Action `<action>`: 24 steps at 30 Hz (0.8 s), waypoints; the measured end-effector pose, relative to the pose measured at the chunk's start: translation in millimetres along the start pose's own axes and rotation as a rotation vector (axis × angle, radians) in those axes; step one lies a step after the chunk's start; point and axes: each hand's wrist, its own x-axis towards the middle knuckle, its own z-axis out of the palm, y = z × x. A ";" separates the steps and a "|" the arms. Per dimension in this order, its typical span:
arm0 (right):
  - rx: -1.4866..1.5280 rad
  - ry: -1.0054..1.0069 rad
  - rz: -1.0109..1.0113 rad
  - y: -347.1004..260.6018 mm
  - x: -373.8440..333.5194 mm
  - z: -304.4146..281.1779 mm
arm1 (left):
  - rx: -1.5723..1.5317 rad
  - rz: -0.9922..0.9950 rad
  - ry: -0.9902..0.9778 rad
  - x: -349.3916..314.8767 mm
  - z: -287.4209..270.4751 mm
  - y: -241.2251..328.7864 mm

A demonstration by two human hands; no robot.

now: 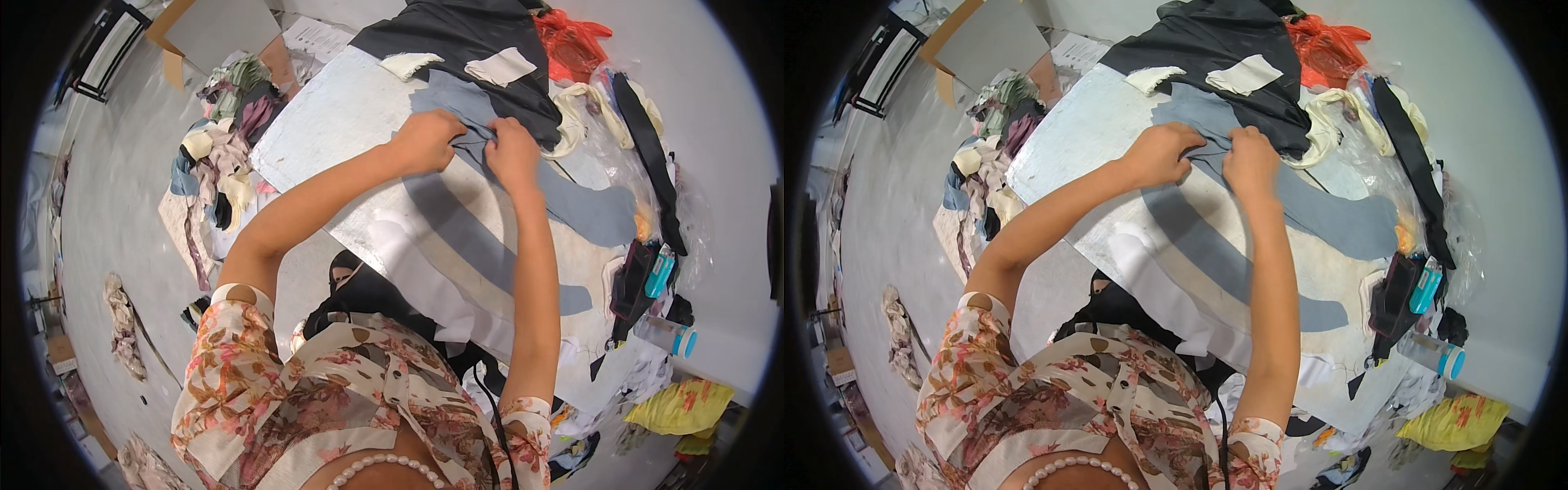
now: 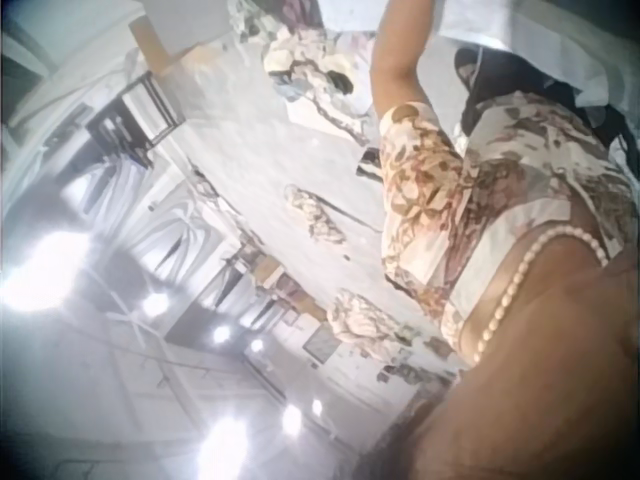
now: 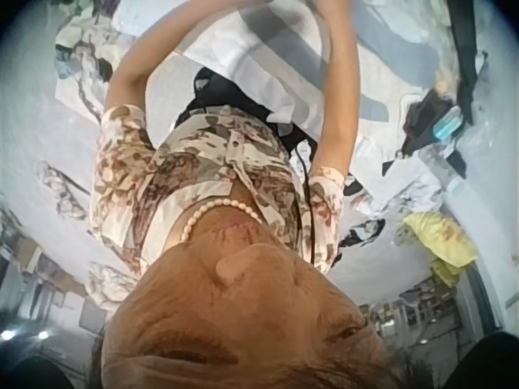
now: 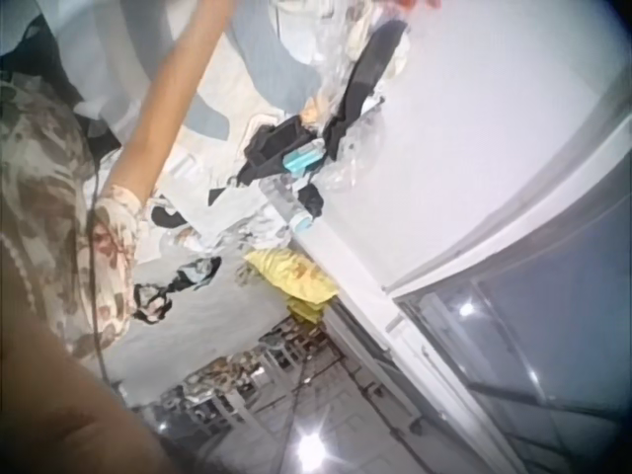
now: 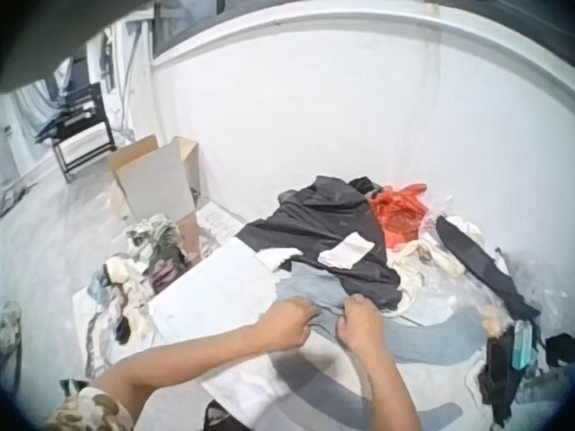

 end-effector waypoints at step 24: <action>0.095 -0.151 0.244 15.2 31.4 -5.5 | -0.156 -0.134 -0.180 21.7 -19.9 -1.8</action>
